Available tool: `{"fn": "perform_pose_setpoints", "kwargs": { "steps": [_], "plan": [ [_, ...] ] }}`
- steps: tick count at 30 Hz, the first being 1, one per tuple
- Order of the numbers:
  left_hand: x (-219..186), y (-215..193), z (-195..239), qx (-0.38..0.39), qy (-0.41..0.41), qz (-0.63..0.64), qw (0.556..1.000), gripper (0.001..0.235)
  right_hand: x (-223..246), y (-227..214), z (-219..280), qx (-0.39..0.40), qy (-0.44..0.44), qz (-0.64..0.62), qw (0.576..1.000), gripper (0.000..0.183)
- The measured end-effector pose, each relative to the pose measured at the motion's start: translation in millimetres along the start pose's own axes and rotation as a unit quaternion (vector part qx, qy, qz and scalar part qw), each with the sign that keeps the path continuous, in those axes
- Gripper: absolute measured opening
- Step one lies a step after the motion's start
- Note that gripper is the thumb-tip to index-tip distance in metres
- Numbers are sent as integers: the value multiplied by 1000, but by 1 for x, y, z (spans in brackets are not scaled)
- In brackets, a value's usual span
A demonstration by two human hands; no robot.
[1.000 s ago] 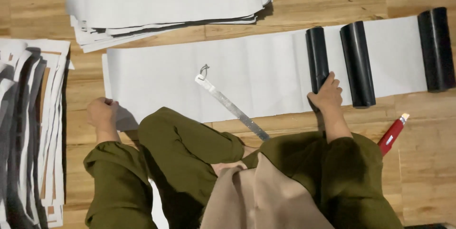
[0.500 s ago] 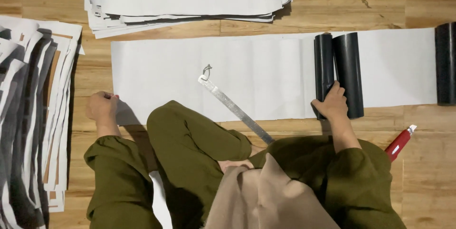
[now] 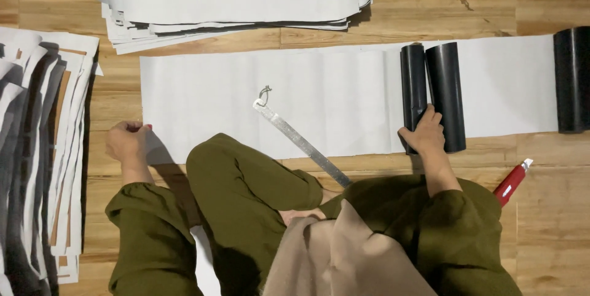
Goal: Measuring and cutting strips of paper from a large sheet using a metal ruler and a utility knife while sitting on the floor.
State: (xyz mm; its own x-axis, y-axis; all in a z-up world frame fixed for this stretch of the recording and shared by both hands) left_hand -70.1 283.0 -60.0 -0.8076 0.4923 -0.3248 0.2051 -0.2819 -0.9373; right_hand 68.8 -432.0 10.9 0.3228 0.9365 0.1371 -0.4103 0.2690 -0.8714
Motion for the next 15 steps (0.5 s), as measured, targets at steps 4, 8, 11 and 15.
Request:
{"fn": "perform_pose_setpoints", "kwargs": {
  "steps": [4,8,11,15],
  "plan": [
    [0,3,0,17,-23,9,1000,14,3,-2,0,-24,4,13,1000,81],
    [-22,-29,27,50,-105,136,984,7,-5,2,-2,2,54,13,998,82],
    [-27,-29,28,59,-123,194,972,9,-10,3,-9,-3,56,11,998,82],
    [-12,-19,28,67,-156,234,957,10,-20,12,-17,-21,48,33,998,82]
  ]
}}
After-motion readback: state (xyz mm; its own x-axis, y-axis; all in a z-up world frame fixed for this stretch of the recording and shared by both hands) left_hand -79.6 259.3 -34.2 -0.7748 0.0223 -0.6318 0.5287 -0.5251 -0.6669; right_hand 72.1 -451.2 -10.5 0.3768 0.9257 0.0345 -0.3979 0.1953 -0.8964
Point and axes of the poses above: each hand's wrist, its own z-axis away from the middle knuckle, its own y-axis out of the palm, x = y × z, the point moved 8 cm from there along -z, towards the middle knuckle, and after that the axes turned 3 degrees about z, right-handed, at the moved point
